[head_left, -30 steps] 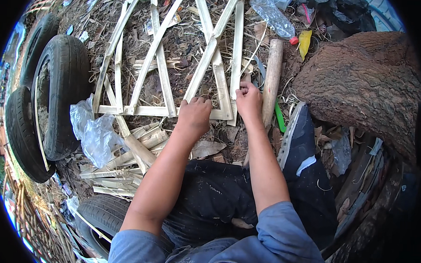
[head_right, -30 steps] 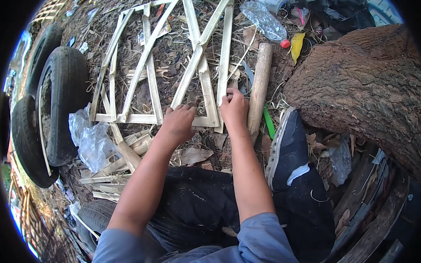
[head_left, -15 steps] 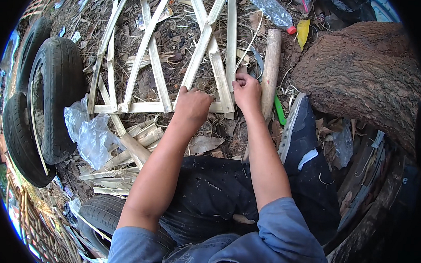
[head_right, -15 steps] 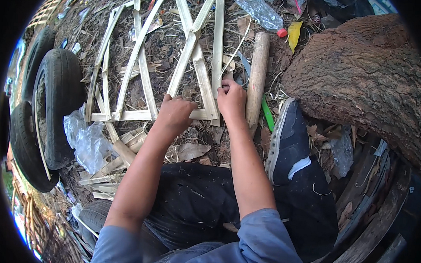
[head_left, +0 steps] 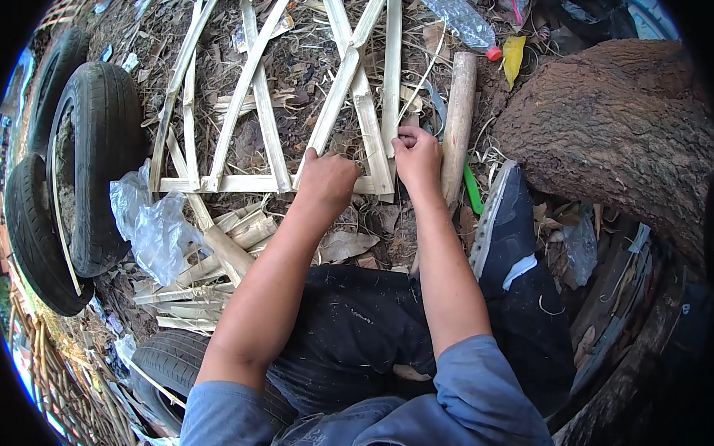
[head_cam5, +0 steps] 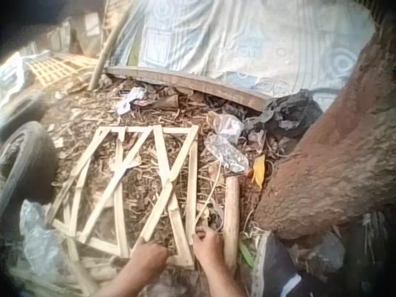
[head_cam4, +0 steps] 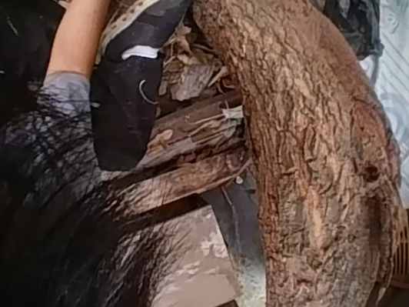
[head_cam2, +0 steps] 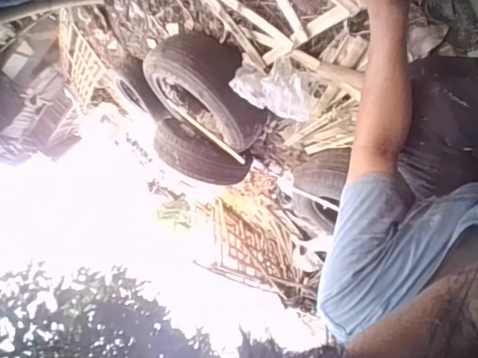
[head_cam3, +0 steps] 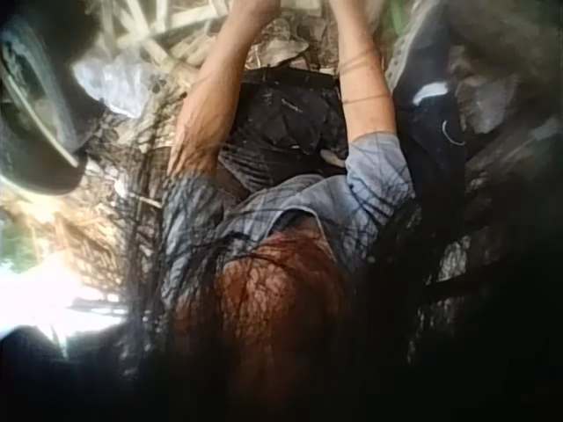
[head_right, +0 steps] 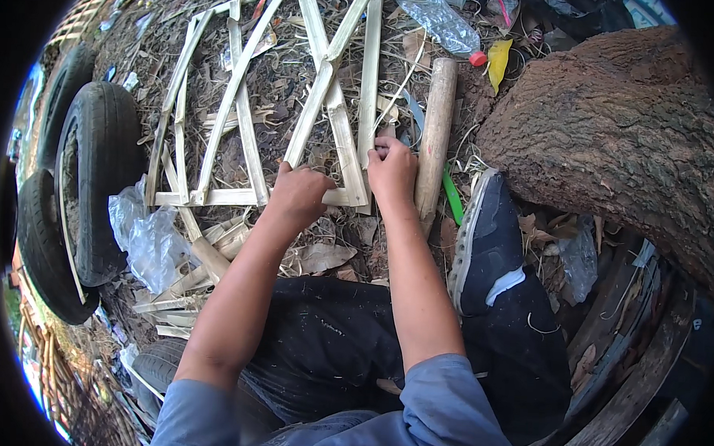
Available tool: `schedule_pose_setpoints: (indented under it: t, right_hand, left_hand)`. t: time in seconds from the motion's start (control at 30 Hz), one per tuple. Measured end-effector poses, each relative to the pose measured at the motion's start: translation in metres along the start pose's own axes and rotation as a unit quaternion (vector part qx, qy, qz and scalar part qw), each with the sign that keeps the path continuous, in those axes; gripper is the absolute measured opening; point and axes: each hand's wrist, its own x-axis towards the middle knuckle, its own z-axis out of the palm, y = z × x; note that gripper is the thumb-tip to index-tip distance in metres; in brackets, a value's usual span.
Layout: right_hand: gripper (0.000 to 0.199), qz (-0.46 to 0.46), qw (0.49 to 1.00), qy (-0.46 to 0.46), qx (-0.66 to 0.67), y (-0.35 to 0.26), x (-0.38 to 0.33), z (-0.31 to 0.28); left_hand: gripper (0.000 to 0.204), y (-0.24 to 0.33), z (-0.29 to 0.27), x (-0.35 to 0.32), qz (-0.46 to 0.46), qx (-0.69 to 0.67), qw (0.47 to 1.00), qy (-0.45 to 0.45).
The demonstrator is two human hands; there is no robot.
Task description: The person carves a wooden strip using a knife, then fits and ties it into a wooden lattice frame while seated on the ground outdoors.
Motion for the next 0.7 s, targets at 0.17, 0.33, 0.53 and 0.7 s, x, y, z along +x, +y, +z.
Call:
schedule_pose_setpoints:
  t: [0.17,0.33,0.53,0.7]
  right_hand:
    - [0.021,-0.001,1.0,0.008,0.0,0.0,0.0,-0.004]
    - [0.026,-0.095,0.994,0.04,0.047,-0.022,-0.039,-0.033]
    - [0.057,-0.078,0.984,0.058,-0.149,0.015,-0.155,-0.079]
    - [0.066,0.032,0.986,0.037,-0.161,0.041,-0.153,-0.076]
  left_hand:
    - [0.025,0.002,0.001,0.002,0.0,-0.011,1.0,0.004]
    - [0.019,0.0,0.005,0.002,-0.006,-0.018,0.999,0.028]
    - [0.012,0.0,0.015,0.003,0.023,-0.022,0.994,0.108]
    - [0.008,0.006,0.011,-0.003,-0.017,-0.063,0.997,0.04]
